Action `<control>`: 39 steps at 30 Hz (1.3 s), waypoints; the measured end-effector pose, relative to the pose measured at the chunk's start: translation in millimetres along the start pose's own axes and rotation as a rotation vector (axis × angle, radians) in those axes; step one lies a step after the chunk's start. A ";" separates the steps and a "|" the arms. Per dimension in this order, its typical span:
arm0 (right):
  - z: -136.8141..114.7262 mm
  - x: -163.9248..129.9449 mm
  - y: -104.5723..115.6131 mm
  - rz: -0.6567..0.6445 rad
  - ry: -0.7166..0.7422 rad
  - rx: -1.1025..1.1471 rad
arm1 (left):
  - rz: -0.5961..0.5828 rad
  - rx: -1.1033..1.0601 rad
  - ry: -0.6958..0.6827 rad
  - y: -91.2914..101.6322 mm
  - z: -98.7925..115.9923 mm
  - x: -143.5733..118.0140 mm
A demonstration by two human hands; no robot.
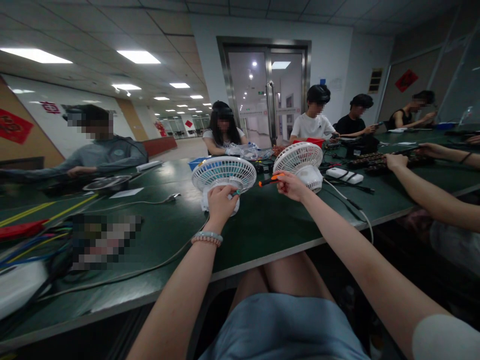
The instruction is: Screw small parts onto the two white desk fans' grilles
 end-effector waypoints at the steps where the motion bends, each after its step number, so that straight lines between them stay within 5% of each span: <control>1: -0.7 -0.6 -0.2 -0.006 0.005 -0.001 | 0.002 0.002 -0.002 -0.1 -0.2 0.0; 6: -2.6 -0.2 -0.1 -0.017 0.058 -0.028 | 0.003 0.016 -0.013 -0.8 -1.2 -0.2; 16: 5.9 11.8 9.0 0.163 0.123 -0.173 | -0.001 0.015 -0.002 -0.4 -0.7 -0.7; 29: 9.7 4.2 -1.3 0.053 0.109 -0.242 | 0.010 -0.004 -0.006 -1.0 -3.0 -1.2; 39: 7.8 1.6 -3.0 0.151 0.024 -0.054 | -0.001 0.001 -0.015 -0.9 -2.5 -1.5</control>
Point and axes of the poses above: each hand's wrist, its own x-axis towards the middle knuckle, its own y-axis out of the back of the hand, z = x × y, the point moved 5 cm from there along x, towards the middle knuckle, and after that the axes turned 15 degrees about z, right-handed, at the moved point
